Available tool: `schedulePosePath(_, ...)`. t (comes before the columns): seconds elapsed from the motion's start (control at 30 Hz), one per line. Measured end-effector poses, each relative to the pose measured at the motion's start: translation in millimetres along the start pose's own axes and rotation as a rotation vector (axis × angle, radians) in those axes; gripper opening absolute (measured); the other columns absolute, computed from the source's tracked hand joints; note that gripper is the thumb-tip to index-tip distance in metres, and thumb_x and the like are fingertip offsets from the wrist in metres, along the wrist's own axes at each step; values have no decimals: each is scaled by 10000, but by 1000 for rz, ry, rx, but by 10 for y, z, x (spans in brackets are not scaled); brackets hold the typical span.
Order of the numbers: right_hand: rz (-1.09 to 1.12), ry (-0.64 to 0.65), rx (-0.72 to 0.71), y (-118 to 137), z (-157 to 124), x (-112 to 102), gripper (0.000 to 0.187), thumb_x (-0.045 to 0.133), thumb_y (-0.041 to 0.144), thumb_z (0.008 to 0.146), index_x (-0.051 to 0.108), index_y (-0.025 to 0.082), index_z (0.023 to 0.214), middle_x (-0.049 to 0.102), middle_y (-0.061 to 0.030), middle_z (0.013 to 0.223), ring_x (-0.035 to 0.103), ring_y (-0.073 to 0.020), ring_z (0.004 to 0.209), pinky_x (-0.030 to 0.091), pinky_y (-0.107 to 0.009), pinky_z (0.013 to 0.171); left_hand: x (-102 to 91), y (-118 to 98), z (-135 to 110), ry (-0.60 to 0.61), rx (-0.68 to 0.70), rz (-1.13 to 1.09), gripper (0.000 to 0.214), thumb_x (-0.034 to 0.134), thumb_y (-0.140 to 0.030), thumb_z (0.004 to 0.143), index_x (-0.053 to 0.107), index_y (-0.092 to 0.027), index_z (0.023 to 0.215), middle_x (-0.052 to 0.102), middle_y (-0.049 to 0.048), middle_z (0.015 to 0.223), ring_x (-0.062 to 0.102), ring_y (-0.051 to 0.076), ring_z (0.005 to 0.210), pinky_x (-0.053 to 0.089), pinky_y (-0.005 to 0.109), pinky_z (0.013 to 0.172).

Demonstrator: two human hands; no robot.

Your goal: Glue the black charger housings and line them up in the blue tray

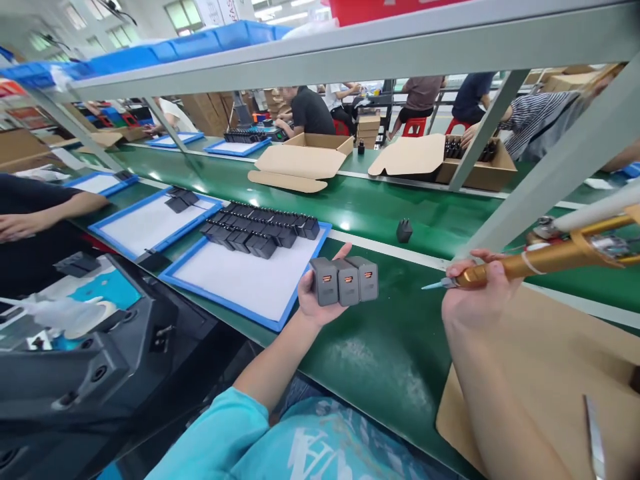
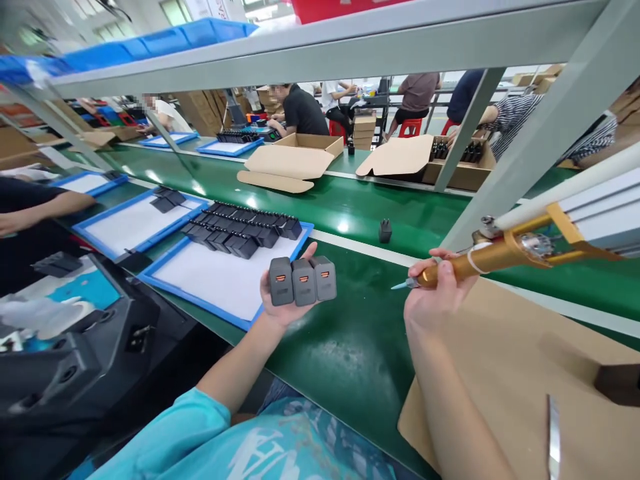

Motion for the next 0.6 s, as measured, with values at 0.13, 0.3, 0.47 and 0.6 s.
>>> schedulePosePath(0.13,-74,-31,-28,-11,43,-63,91,583,268,784,580,315,861,612,34,820,516,-119,484,450,-322,499,-14,60,-30,9,-11,-5,1038,225,-946,664,369,-276,1443,541,144,1330,499,373,1274,453,566,941)
schedulePosePath(0.3,-214,-137,-172,6,216,-302,224,636,259,764,510,323,939,603,47,877,558,-122,572,529,-328,611,-56,164,2,16,-36,-11,1070,221,-945,666,342,-262,1481,530,147,1372,496,378,1285,443,546,952)
schedulePosePath(0.47,-568,-135,-300,125,297,-602,640,760,287,667,466,369,1229,524,-87,1298,620,-259,1105,518,-423,983,-70,324,47,62,-89,-116,987,235,-885,734,334,-260,1492,502,136,1423,443,378,1342,436,559,968)
schedulePosePath(0.6,-972,-24,-336,300,31,-674,876,695,369,737,243,390,1487,277,-129,1560,363,-333,1438,339,-560,1157,-38,434,23,69,-144,-86,988,224,-881,742,334,-251,1494,516,144,1413,481,377,1311,433,562,974)
Point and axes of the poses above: each hand's wrist, its own z-axis towards the middle knuckle, its own x-axis out of the palm, y = z × x, the point moved 10 cm from there along z, towards the middle knuckle
